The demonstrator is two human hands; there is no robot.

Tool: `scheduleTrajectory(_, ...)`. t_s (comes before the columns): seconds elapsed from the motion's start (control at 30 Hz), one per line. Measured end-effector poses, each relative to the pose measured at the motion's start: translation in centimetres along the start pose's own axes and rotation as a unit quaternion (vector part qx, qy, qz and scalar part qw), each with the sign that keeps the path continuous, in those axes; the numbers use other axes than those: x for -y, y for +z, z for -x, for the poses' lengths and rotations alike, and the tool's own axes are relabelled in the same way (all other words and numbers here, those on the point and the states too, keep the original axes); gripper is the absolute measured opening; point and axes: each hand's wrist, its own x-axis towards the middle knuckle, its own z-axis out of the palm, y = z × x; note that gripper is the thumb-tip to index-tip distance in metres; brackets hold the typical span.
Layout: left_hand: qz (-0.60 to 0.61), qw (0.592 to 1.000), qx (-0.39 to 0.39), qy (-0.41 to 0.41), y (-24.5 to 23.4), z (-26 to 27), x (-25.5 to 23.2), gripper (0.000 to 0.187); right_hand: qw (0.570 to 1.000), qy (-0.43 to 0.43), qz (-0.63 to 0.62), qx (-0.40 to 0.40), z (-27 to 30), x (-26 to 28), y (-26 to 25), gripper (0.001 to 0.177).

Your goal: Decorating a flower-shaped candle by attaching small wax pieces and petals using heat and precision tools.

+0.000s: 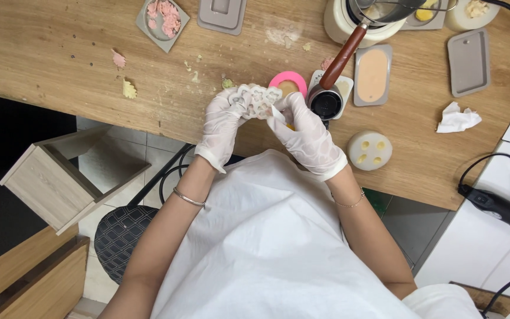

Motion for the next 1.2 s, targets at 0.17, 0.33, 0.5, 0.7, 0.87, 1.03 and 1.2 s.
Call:
scheduleTrajectory(0.17,-0.046,0.998,0.001,0.050,-0.4,-0.4,0.3,0.026,0.998,-0.043,0.014,-0.049,-0.4,0.9,1.3,0.018)
scheduleTrajectory(0.33,-0.073,0.994,0.015,0.080,-1.1,-0.1,0.8,0.025,0.989,-0.072,0.113,-0.062,-1.0,0.5,2.1,0.017)
scheduleTrajectory(0.5,-0.089,0.995,0.003,0.045,-1.5,-0.5,0.0,0.017,0.991,-0.022,0.125,-0.052,-2.2,0.5,3.5,0.017)
scheduleTrajectory(0.7,-0.039,0.998,-0.047,0.006,-2.7,-1.3,-0.4,0.016,0.994,0.020,0.037,-0.098,-2.6,-0.7,4.3,0.023)
scheduleTrajectory(0.87,-0.021,0.999,-0.015,-0.033,-3.9,-2.1,-2.5,0.020,0.992,-0.006,0.071,-0.100,-2.7,0.2,4.8,0.022)
scheduleTrajectory(1.03,0.001,0.999,0.026,-0.038,-4.8,-3.4,-2.9,0.033,0.975,-0.031,0.195,-0.107,-3.3,2.2,7.3,0.020)
scheduleTrajectory(1.2,-0.019,0.995,0.038,-0.095,-4.0,-3.0,-6.0,0.031,0.945,-0.061,0.281,-0.154,-4.0,1.9,8.9,0.017)
